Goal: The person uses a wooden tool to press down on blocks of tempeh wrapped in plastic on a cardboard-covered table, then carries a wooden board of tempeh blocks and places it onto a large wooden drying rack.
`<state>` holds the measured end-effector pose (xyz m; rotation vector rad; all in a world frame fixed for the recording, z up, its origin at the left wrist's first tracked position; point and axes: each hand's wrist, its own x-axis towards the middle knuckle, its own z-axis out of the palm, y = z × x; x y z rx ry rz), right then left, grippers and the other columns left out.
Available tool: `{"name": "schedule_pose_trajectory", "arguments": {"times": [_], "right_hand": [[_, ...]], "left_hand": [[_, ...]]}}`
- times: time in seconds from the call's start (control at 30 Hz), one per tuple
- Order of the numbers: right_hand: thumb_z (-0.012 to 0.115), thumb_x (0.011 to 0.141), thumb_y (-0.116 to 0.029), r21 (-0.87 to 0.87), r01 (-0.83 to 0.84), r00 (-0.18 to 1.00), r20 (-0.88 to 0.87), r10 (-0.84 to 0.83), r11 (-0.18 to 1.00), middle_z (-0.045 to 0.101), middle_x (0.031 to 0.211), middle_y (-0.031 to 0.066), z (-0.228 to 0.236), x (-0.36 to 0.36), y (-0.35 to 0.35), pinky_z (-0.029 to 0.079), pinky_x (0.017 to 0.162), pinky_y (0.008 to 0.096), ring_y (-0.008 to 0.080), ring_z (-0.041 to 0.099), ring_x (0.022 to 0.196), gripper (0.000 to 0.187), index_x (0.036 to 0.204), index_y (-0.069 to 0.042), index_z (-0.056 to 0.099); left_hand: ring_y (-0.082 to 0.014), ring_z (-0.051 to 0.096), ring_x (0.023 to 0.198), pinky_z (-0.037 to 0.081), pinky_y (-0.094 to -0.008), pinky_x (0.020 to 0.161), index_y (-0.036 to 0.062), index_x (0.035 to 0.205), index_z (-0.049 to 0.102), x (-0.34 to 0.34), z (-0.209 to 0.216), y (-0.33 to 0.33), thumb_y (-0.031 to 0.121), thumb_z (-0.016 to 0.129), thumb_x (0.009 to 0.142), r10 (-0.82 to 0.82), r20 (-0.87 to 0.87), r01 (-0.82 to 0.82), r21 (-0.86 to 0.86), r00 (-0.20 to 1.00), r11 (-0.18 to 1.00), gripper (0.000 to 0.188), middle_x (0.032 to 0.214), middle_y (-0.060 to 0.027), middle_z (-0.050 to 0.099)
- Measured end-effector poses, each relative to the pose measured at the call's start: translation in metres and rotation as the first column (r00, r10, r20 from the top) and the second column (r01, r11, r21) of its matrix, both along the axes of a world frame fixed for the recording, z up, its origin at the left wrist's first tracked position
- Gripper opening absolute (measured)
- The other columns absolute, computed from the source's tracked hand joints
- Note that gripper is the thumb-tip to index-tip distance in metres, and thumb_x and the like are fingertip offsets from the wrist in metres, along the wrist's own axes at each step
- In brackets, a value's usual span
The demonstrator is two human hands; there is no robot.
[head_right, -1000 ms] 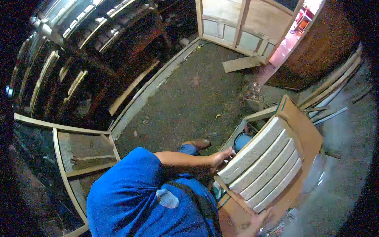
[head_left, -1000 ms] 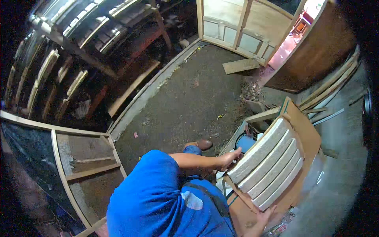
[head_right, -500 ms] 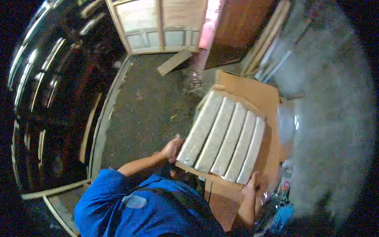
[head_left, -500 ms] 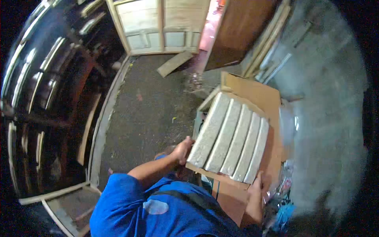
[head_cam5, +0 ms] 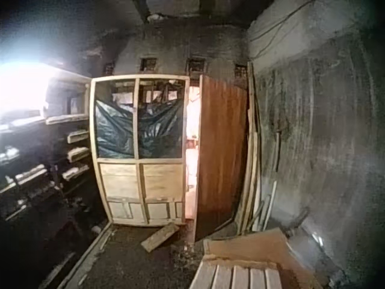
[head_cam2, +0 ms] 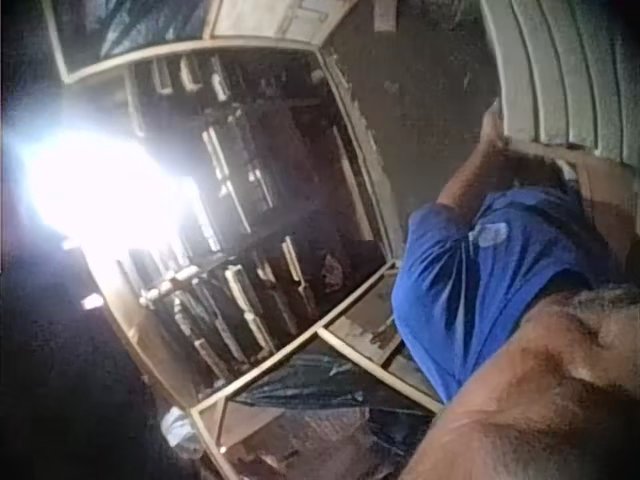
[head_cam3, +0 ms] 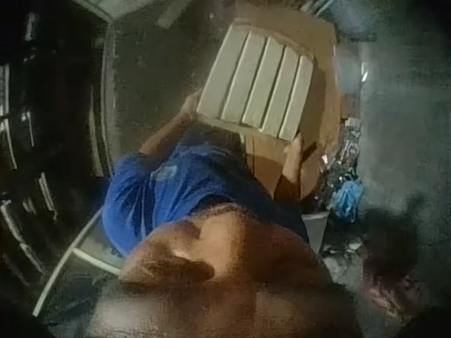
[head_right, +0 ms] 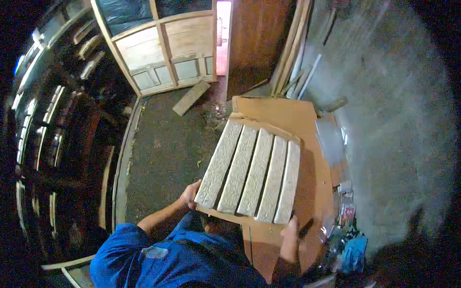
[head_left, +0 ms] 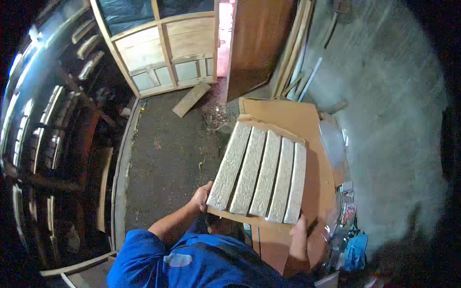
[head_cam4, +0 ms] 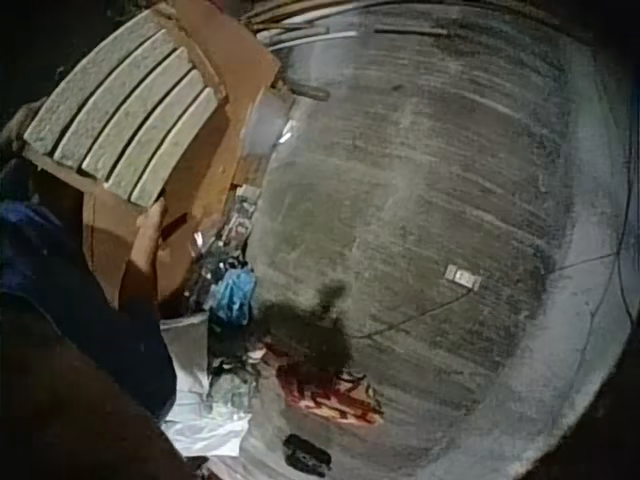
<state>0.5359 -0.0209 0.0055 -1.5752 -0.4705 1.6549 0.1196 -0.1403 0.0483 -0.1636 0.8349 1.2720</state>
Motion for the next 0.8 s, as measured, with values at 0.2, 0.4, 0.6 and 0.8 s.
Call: {"name": "schedule_pose_trajectory", "arguments": {"times": [0.2,0.4,0.6,0.8], "right_hand": [[0.029,0.101,-0.045,-0.148,0.07,0.992,0.117,-0.052,0.986,0.063,0.12,0.0059,0.069,-0.051,-0.01,0.044,0.094,0.0414,0.0272,0.059,0.105,0.051,0.123,-0.009,0.058],[0.035,0.097,-0.054,0.048,0.026,0.999,-0.028,-0.024,0.999,0.049,0.137,0.01,0.068,-0.027,-0.017,0.035,0.106,0.0423,0.03,0.047,0.124,0.063,0.136,-0.005,0.046],[0.045,0.087,-0.067,0.152,-0.087,0.978,-0.173,0.113,0.984,0.033,0.15,0.0099,0.048,-0.02,0.005,0.029,0.11,0.0466,0.0322,0.035,0.134,0.085,0.145,-0.008,0.031],[0.036,0.089,-0.068,-0.041,-0.172,0.969,-0.184,0.162,0.984,0.034,0.149,0.0118,0.09,-0.054,0.039,0.03,0.109,0.0511,0.0365,0.034,0.134,0.082,0.146,-0.009,0.034]], "left_hand": [[-0.0321,0.063,0.103,0.048,-0.0465,0.095,0.0019,0.131,0.051,-0.004,0.018,-0.011,0.045,0.032,0.1,-0.015,-0.113,0.006,-0.079,0.994,0.997,0.056,0.12,-0.0162,0.062],[-0.0297,0.062,0.106,0.047,-0.0444,0.096,0.0023,0.13,0.051,0.0,0.028,-0.004,0.047,0.034,0.099,0.014,-0.065,-0.021,-0.109,0.998,0.994,0.057,0.123,-0.0141,0.061],[-0.0278,0.059,0.111,0.044,-0.0411,0.099,-0.0005,0.128,0.052,0.007,0.004,-0.017,0.045,0.034,0.1,0.134,-0.062,-0.138,-0.069,0.989,0.988,0.056,0.123,-0.0148,0.061],[-0.0309,0.058,0.113,0.044,-0.0437,0.1,-0.003,0.129,0.049,0.024,0.01,-0.032,0.048,0.031,0.1,0.391,0.166,-0.403,0.038,0.905,0.915,0.062,0.126,-0.0191,0.058]]}}
